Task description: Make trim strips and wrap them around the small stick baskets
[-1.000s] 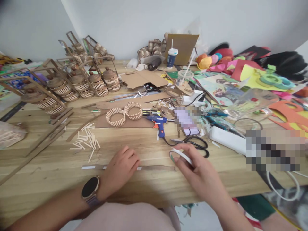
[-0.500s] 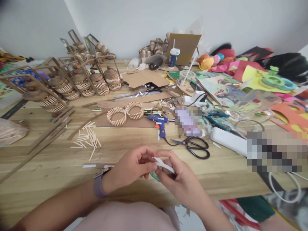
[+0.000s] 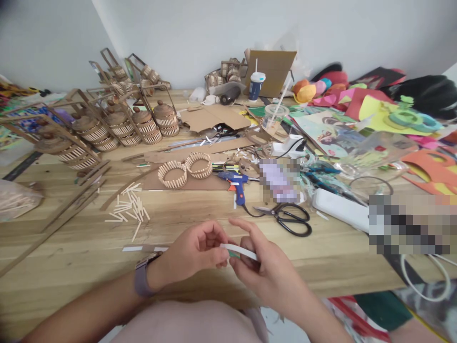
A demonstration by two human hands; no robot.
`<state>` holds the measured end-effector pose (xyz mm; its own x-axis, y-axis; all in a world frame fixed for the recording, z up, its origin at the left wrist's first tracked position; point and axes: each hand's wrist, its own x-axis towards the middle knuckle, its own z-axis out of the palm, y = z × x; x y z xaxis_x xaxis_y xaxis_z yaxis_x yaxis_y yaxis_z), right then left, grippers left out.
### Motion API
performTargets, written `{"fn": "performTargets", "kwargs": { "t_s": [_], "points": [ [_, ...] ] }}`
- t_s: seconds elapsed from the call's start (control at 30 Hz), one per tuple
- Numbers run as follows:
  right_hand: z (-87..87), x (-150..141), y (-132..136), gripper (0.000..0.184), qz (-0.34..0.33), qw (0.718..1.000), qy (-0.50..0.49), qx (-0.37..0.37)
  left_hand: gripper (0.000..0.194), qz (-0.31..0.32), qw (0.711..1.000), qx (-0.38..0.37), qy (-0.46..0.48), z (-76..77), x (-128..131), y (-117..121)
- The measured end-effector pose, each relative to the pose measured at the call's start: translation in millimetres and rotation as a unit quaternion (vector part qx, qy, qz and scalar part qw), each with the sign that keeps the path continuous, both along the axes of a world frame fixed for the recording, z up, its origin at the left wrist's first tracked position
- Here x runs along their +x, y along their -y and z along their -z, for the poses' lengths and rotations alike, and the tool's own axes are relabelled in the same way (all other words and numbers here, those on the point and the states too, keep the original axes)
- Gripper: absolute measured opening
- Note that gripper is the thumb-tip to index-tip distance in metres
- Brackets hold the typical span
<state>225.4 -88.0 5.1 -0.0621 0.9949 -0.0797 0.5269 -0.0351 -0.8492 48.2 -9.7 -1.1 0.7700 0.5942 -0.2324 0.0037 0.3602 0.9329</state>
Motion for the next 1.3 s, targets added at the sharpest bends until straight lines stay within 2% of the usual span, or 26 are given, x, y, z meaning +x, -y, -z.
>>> {"fn": "performTargets", "kwargs": {
  "t_s": [0.1,0.17,0.23,0.37,0.43,0.53,0.63,0.67,0.73,0.77,0.83,0.9,0.97,1.03,1.1,1.3],
  "points": [
    [-8.1,1,1,0.028,0.015,1.0,0.005,0.006,0.019,-0.017,0.999,0.018,-0.021,-4.3,-1,0],
    [-15.0,4,2,0.015,0.015,0.999,0.043,0.019,0.017,-0.025,0.998,0.054,-0.036,-8.2,-4,0],
    [-21.3,10,3,0.012,0.004,0.995,0.092,0.036,0.016,-0.033,0.992,0.108,-0.048,-12.5,-7,1],
    [-31.3,20,3,0.017,-0.035,0.987,0.146,0.058,0.014,-0.028,0.977,0.202,-0.06,-20.3,-11,3],
    [-35.5,23,4,0.019,-0.055,0.986,0.153,0.027,0.013,-0.011,0.973,0.222,-0.064,-22.1,-11,5],
    [-38.9,31,5,0.02,-0.073,0.982,0.158,-0.068,0.012,0.014,0.973,0.221,-0.072,-18.9,-11,5],
    [-36.3,44,4,0.02,-0.068,0.963,0.182,-0.187,0.017,-0.012,0.965,0.232,-0.126,-6.4,-15,3],
    [-34.3,48,3,0.02,-0.066,0.956,0.189,-0.214,0.02,-0.029,0.952,0.262,-0.154,-0.4,-17,2],
    [-29.6,55,-2,0.021,-0.068,0.949,0.194,-0.241,0.02,-0.027,0.904,0.381,-0.192,13.2,-22,2],
    [-27.4,56,-5,0.022,-0.069,0.948,0.192,-0.244,0.02,0.006,0.867,0.457,-0.197,20.2,-25,3],
    [-23.3,54,-14,0.023,-0.079,0.949,0.177,-0.249,0.021,0.086,0.775,0.588,-0.214,33.5,-29,5],
    [-19.7,47,-23,0.022,-0.097,0.949,0.157,-0.256,0.019,0.144,0.692,0.668,-0.233,44.5,-32,7],
    [-15.4,39,-32,0.02,-0.116,0.947,0.134,-0.267,0.018,0.164,0.645,0.709,-0.235,52.6,-33,9],
    [-10.1,32,-40,0.018,-0.132,0.944,0.114,-0.282,0.016,0.163,0.63,0.727,-0.22,57.8,-34,10],
    [-4.2,28,-46,0.017,-0.144,0.94,0.103,-0.292,0.016,0.158,0.629,0.733,-0.207,60.5,-35,11],
    [9.3,27,-55,0.018,-0.156,0.934,0.096,-0.307,0.02,0.173,0.613,0.74,-0.217,57.5,-36,13]
  ]
}}
